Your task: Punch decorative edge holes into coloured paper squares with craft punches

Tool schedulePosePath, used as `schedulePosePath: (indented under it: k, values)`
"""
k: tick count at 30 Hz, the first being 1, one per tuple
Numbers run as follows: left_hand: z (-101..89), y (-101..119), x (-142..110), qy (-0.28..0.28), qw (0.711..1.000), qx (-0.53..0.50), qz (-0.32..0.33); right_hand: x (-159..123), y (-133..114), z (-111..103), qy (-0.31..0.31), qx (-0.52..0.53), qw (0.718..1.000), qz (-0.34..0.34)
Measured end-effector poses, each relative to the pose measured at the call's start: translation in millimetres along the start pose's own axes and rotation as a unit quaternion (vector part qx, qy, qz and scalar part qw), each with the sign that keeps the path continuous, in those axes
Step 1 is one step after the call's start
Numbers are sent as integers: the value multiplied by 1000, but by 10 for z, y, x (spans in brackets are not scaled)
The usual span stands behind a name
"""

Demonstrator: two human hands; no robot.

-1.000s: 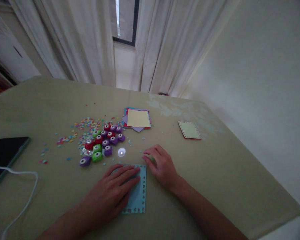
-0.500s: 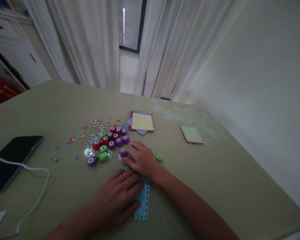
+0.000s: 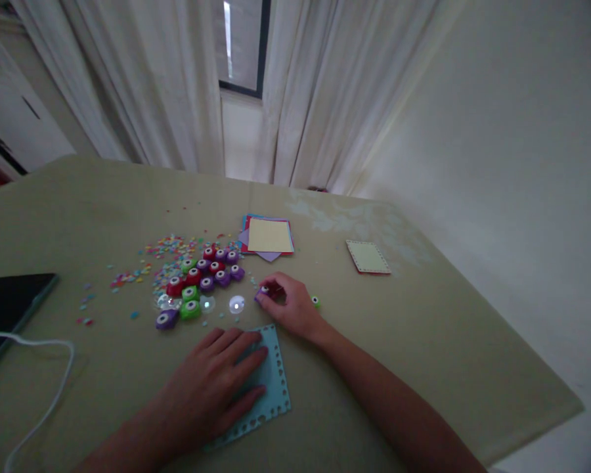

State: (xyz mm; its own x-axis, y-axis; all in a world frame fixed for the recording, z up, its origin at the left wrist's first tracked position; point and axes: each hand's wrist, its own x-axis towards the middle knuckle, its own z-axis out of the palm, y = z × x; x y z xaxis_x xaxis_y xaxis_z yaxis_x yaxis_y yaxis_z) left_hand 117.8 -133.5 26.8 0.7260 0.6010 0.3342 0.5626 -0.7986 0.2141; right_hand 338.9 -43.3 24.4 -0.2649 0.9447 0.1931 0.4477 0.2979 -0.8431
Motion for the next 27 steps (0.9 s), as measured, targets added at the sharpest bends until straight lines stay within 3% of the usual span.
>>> schedulePosePath:
  k: [4,11,17,27]
  values:
    - [36,-54,-35,-3,1000,-2,-22,-145,83,-236,46,24,997,54]
    - [78,-81,-41,8,999,15,-51,-625,0,-442,-14,19,999,47]
    - [104,-53,-36,3,997,-4,-82,-630,-6,-464,-43,-25,999,-11]
    - [140,-52,-77,2,992,-47,-120,-684,15,-400,-20,-26,999,-15]
